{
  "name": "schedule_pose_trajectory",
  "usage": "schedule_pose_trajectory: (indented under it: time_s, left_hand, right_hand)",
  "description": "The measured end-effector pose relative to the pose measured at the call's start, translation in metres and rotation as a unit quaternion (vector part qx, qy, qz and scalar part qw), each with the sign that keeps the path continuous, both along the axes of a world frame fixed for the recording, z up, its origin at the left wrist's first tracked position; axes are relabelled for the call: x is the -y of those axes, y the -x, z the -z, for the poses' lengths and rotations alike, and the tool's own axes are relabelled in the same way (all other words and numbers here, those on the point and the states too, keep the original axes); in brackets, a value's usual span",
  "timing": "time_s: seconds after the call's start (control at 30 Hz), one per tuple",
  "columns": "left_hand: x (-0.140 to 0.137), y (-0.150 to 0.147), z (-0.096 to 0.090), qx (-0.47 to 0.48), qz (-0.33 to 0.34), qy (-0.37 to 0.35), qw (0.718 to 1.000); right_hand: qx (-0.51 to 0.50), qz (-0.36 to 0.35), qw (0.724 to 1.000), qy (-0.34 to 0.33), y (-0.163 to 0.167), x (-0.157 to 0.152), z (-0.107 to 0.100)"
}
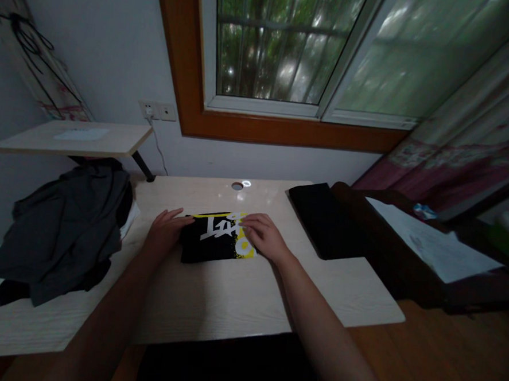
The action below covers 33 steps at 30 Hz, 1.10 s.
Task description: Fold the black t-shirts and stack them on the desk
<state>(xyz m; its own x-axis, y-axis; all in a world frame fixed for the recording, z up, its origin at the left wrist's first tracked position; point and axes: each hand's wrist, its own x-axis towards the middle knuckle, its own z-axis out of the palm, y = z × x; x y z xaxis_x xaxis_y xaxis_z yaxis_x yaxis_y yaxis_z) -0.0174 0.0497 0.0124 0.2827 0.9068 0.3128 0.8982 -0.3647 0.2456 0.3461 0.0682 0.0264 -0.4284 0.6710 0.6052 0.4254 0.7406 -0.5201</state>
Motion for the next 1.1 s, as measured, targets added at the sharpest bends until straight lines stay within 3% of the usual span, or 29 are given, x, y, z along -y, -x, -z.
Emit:
schedule_pose_trajectory:
  time_s: [0.23,0.47,0.67,0.8,0.93,1.1]
  left_hand:
    - [-0.006,0.028,0.012,0.059,-0.064,-0.026,0.996]
    - [-0.009,0.029,0.014,0.093,-0.066,-0.043,0.992]
    - [0.01,-0.002,-0.015,0.067,-0.059,-0.107,0.99]
    - [0.029,-0.039,-0.031,0.024,0.068,-0.074,0.995]
    - [0.039,-0.069,-0.026,0.001,0.142,-0.036,0.989]
    - [0.04,-0.073,-0.019,-0.004,0.11,-0.019,0.994]
  right_hand:
    - [0.092,-0.111,0.989,-0.022,0.019,0.014,-0.005]
    - [0.178,-0.081,0.98,-0.038,0.02,0.015,-0.006]
    - [0.204,-0.05,0.975,-0.071,0.02,0.014,-0.003]
    - [0.184,-0.031,0.979,-0.087,0.022,0.016,-0.003]
    - [0.149,-0.019,0.984,-0.094,0.023,0.019,-0.006]
    - [0.081,-0.002,0.993,-0.088,0.022,0.022,-0.006]
